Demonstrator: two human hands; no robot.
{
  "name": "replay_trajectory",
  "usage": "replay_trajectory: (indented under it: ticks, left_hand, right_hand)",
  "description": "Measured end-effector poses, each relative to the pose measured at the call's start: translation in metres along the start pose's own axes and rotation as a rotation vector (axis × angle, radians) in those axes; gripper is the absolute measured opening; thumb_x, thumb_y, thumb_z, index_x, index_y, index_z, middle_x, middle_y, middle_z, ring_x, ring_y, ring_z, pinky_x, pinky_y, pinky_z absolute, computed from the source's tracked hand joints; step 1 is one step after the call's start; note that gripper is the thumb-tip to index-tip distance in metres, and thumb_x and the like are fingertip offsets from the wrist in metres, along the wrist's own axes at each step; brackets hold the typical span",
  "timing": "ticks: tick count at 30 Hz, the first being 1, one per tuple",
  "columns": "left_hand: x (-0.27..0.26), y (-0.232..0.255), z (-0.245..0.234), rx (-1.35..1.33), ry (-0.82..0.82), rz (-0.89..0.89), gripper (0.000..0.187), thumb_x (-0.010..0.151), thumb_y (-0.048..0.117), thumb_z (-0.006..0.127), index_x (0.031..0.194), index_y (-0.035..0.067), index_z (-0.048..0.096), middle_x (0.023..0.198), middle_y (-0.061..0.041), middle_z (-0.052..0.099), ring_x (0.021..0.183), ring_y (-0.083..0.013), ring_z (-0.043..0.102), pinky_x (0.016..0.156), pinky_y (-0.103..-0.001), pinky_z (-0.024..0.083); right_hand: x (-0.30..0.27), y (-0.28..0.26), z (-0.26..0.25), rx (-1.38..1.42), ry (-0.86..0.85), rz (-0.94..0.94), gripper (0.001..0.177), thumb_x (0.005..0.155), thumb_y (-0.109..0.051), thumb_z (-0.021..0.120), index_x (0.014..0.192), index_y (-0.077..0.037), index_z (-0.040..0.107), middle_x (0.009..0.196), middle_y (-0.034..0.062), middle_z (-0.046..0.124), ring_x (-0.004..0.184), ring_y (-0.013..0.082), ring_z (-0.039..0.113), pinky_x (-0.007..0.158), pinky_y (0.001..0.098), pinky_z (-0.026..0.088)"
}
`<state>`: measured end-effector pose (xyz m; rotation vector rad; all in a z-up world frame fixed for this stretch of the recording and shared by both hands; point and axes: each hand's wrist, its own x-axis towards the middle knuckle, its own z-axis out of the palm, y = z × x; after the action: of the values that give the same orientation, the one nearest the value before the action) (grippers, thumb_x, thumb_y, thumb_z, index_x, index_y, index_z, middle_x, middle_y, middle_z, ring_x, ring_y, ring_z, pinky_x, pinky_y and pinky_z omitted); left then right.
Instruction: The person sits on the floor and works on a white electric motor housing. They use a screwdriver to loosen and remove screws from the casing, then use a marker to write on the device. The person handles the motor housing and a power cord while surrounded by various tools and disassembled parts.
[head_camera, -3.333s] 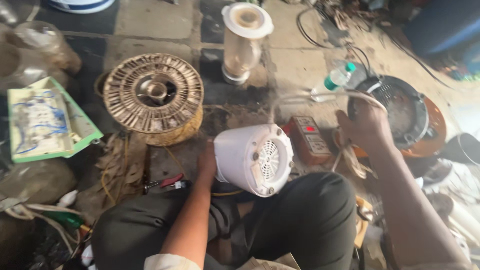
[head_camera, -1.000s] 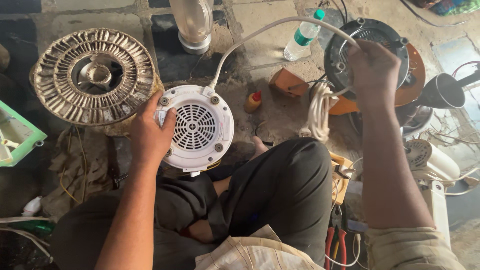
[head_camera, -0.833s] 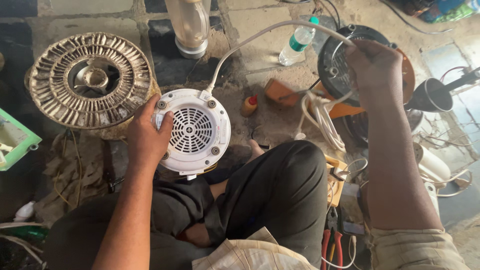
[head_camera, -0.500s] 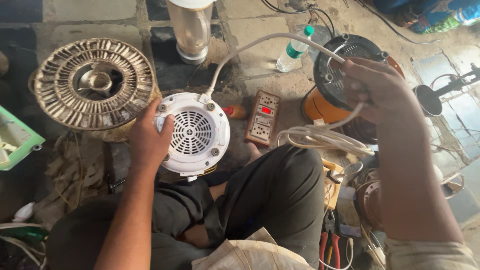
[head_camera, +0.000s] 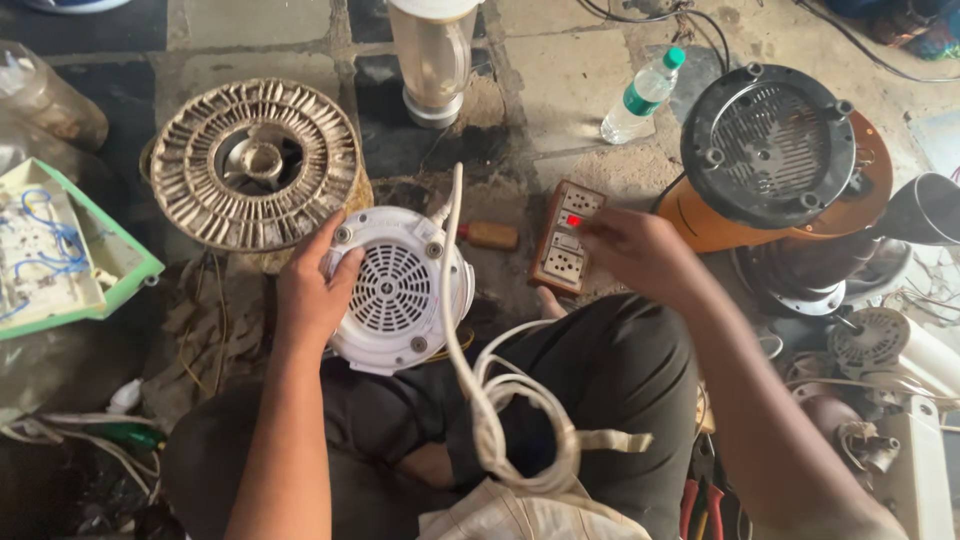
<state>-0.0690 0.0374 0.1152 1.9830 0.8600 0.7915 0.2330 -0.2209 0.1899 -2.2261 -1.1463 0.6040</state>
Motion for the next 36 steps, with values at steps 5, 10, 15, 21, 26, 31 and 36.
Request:
replay_trajectory:
  ticks: [5,10,15,21,26,31,36]
  left_hand:
    - [0.004,0.0,0.01,0.069,0.031,0.148,0.05,0.095,0.017,0.072,0.142,0.007,0.06,0.135,-0.02,0.067,0.123,-0.0343,0.067,0.1,-0.041,0.053]
    - [0.012,0.001,0.013,0.115,0.036,0.042,0.049,0.094,0.017,0.071,0.14,0.005,0.06,0.133,-0.021,0.067,0.121,-0.0359,0.066,0.097,-0.042,0.053]
    - [0.02,0.005,0.017,0.164,0.029,0.084,0.048,0.095,0.018,0.072,0.14,0.005,0.061,0.132,-0.021,0.067,0.121,-0.0371,0.066,0.098,-0.044,0.053]
    - [0.023,0.006,0.02,0.164,0.024,0.088,0.048,0.094,0.018,0.072,0.139,0.005,0.061,0.132,-0.019,0.068,0.12,-0.0362,0.067,0.097,-0.043,0.054]
    - [0.017,0.006,0.018,0.167,0.061,0.057,0.051,0.094,0.019,0.073,0.141,0.006,0.059,0.134,-0.019,0.067,0.12,-0.0353,0.067,0.096,-0.042,0.055]
    - [0.02,0.006,0.021,0.153,0.065,0.019,0.052,0.096,0.02,0.072,0.144,0.009,0.057,0.137,-0.018,0.065,0.123,-0.036,0.067,0.096,-0.043,0.056]
    - [0.018,0.01,0.021,0.099,0.027,-0.071,0.051,0.096,0.022,0.071,0.144,0.012,0.056,0.138,-0.016,0.064,0.121,-0.0346,0.067,0.094,-0.043,0.057]
  right_hand:
    - [0.125,0.007,0.115,-0.498,-0.154,-0.076,0.063,0.088,-0.04,0.072,0.142,-0.014,0.055,0.134,0.016,0.061,0.109,0.0335,0.067,0.083,0.0436,0.059]
    - [0.166,0.039,0.186,-0.701,-0.184,-0.235,0.058,0.081,-0.029,0.073,0.137,-0.014,0.063,0.137,0.0141,0.063,0.132,0.0345,0.052,0.093,0.0431,0.055]
    - [0.192,0.067,0.193,-0.573,-0.169,-0.089,0.037,0.098,-0.036,0.068,0.126,-0.012,0.066,0.128,0.0108,0.068,0.116,0.0304,0.064,0.093,0.043,0.056]
    - [0.235,0.129,0.132,0.013,0.435,0.037,0.048,0.077,-0.012,0.08,0.123,-0.01,0.065,0.09,0.0068,0.07,0.079,0.0148,0.063,0.072,0.0337,0.055]
    - [0.253,0.173,0.118,0.17,0.597,0.002,0.05,0.082,-0.018,0.079,0.126,-0.003,0.062,0.097,0.0055,0.067,0.086,0.018,0.066,0.074,0.036,0.056]
    - [0.26,0.206,0.121,-0.137,0.704,-0.009,0.056,0.08,-0.024,0.089,0.126,-0.003,0.065,0.105,0.008,0.072,0.093,0.0252,0.071,0.084,0.0392,0.056]
    - [0.255,0.198,0.119,-0.112,0.601,0.11,0.058,0.08,-0.025,0.089,0.127,-0.003,0.063,0.106,0.0082,0.073,0.097,0.0238,0.07,0.087,0.0399,0.055]
